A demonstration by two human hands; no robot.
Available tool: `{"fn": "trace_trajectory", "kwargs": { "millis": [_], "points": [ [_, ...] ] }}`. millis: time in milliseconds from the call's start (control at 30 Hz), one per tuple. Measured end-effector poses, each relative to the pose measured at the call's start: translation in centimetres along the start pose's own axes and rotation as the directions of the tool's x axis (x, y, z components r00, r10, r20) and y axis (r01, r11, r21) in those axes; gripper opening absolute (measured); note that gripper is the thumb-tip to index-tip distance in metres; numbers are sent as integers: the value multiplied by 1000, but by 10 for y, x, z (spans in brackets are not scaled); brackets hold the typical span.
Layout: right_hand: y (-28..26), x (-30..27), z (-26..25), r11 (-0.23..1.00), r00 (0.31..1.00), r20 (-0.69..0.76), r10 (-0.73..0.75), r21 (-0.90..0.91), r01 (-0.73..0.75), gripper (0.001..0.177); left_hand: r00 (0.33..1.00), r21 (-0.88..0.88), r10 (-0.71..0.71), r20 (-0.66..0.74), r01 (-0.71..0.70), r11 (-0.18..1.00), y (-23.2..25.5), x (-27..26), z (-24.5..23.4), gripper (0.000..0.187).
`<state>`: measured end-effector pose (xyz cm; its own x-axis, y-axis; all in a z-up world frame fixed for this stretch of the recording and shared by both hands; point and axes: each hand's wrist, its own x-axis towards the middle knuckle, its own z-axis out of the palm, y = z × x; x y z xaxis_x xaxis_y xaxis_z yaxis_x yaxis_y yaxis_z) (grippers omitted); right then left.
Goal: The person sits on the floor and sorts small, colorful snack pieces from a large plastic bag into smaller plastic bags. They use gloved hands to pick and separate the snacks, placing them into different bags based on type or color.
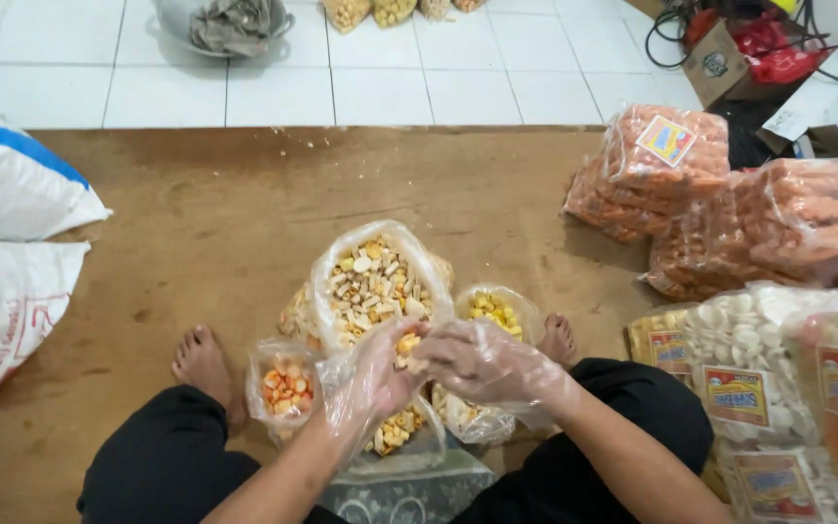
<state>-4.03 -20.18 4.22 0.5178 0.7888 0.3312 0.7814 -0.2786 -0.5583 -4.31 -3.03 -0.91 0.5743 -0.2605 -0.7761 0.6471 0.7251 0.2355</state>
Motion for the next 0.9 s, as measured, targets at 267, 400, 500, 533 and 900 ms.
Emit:
{"fn": "trace_trajectory", "kwargs": {
  "millis": [267, 400, 500, 533, 900],
  "points": [
    [30, -46, 2, 947, 947, 34, 321, -20, -320, 9, 997, -132, -17, -75, 6, 991, 16, 16, -43, 11],
    [78, -116, 61, -73, 651, 747, 133, -648, 758, 23, 998, -224, 14, -65, -28, 974, 27, -31, -33, 8],
    [119, -161, 100, 545, 714, 675, 186, -675, 497, 34, 984, -225, 23, -179, -64, 972, 26, -32, -36, 11],
    [130, -174, 111, 792, 690, 626, 363, -598, 126, 31, 983, -241, 16, -182, -60, 969, 25, -34, -36, 10],
    [170, -203, 154, 846, 575, 626, 527, -450, -285, 11, 995, -177, -94, -25, 88, 980, -6, -18, -40, 7]
  ]
}}
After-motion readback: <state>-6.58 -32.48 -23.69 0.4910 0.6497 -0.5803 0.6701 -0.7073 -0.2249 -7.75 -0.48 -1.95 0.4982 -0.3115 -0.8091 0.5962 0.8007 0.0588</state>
